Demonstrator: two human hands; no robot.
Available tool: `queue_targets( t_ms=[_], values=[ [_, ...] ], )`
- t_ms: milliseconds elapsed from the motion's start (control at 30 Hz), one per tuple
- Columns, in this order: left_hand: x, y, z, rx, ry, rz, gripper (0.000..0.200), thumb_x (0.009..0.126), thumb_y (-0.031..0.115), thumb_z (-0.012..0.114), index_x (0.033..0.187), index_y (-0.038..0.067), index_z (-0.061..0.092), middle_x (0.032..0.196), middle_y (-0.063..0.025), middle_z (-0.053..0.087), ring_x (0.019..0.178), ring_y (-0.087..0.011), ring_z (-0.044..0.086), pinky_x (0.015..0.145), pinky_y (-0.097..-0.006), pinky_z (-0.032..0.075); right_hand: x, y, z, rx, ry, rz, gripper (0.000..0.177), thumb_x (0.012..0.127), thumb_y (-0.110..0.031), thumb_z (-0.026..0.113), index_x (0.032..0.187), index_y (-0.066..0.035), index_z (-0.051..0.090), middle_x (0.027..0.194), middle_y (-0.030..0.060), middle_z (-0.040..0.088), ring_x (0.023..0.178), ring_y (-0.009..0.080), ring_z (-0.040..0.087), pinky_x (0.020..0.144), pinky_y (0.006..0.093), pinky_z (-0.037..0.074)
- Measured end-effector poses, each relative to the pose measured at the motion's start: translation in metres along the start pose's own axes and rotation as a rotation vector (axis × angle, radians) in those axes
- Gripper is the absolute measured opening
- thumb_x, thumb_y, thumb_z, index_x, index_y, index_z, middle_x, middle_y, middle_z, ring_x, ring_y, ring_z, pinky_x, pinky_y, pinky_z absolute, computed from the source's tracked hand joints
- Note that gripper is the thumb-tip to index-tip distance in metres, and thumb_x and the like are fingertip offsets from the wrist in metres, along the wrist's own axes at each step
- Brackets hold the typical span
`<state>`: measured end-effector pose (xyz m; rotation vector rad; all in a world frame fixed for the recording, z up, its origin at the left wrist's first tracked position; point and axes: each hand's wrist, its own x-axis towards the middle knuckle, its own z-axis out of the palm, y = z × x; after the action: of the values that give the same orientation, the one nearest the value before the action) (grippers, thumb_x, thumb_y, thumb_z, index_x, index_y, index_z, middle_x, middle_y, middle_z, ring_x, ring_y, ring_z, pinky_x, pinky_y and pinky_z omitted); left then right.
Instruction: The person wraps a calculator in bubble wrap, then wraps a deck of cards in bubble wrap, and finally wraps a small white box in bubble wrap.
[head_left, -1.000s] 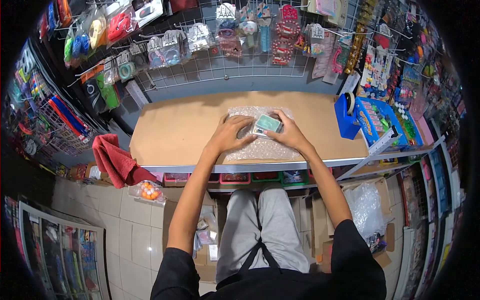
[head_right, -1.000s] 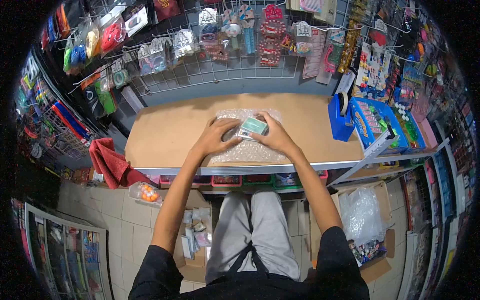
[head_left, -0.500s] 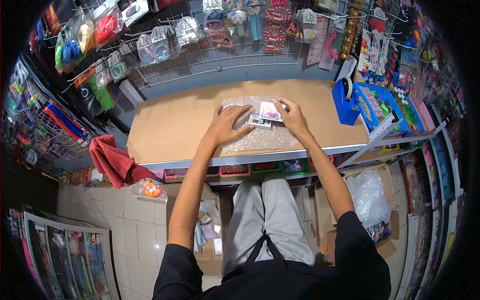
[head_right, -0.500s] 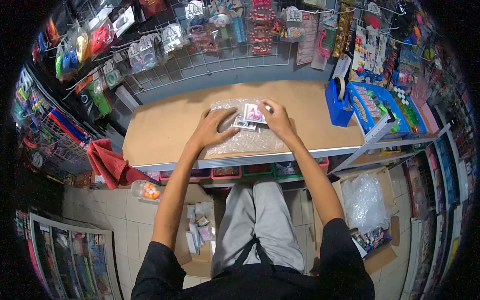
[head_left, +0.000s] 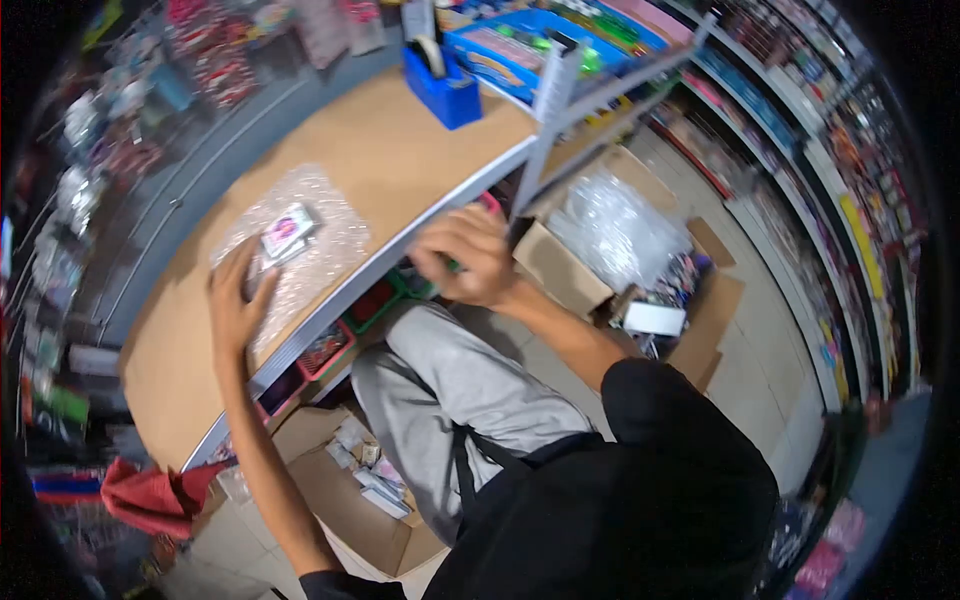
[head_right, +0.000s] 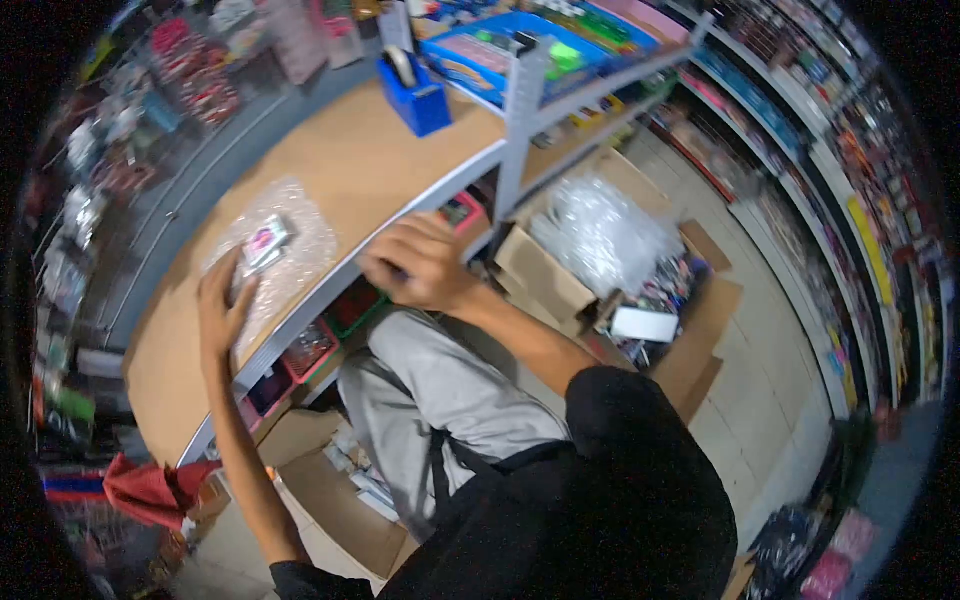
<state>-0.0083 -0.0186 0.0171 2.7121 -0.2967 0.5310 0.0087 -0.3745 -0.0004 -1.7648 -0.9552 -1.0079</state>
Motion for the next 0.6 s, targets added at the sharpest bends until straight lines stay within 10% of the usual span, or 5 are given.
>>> queue_targets(
  t_ms=[100,200,300,600],
  values=[
    [0.003,0.003,-0.001,0.002,-0.028,-0.013,0.056,0.088,0.037,0.069,0.137,0.012,0.059,0.136,-0.0141,0.061,0.129,-0.032,0.051,0.113,-0.0458,0.03,-0.073,0.055,-0.098,-0.461,0.144,0.415,0.014,0.083,-0.016,0.076,0.084,-0.004,0.069,0.093,0.0103,0.068,0.09,0.0323,0.063,0.084,0.044,0.047],
    [0.002,0.004,-0.001,0.004,-0.018,-0.014,0.055,0.088,0.036,0.069,0.137,0.012,0.059,0.135,-0.014,0.061,0.129,-0.0322,0.051,0.113,-0.046,0.03,-0.121,0.108,-0.201,-0.901,-0.154,0.671,0.089,0.071,-0.053,0.082,0.141,-0.012,0.048,0.126,0.0188,0.059,0.119,0.0402,0.055,0.1,0.0516,0.041],
    [0.002,0.002,-0.002,-0.011,-0.021,-0.004,0.056,0.087,0.034,0.07,0.137,0.012,0.059,0.135,-0.0141,0.061,0.128,-0.0327,0.051,0.113,-0.0456,0.031,-0.158,0.14,-0.242,-0.983,-0.853,0.914,0.126,0.059,-0.065,0.084,0.157,-0.018,0.02,0.141,0.0228,0.049,0.129,0.0434,0.049,0.105,0.0571,0.036],
    [0.0,0.001,-0.001,-0.004,-0.05,-0.066,0.054,0.088,0.028,0.072,0.138,0.01,0.058,0.138,-0.0141,0.058,0.13,-0.0327,0.05,0.114,-0.0439,0.032,-0.179,0.269,-0.258,-0.845,-0.715,1.252,0.11,0.069,-0.049,0.083,0.155,-0.022,0.021,0.135,0.0228,0.056,0.125,0.0422,0.055,0.103,0.0594,0.038]
  ],
)
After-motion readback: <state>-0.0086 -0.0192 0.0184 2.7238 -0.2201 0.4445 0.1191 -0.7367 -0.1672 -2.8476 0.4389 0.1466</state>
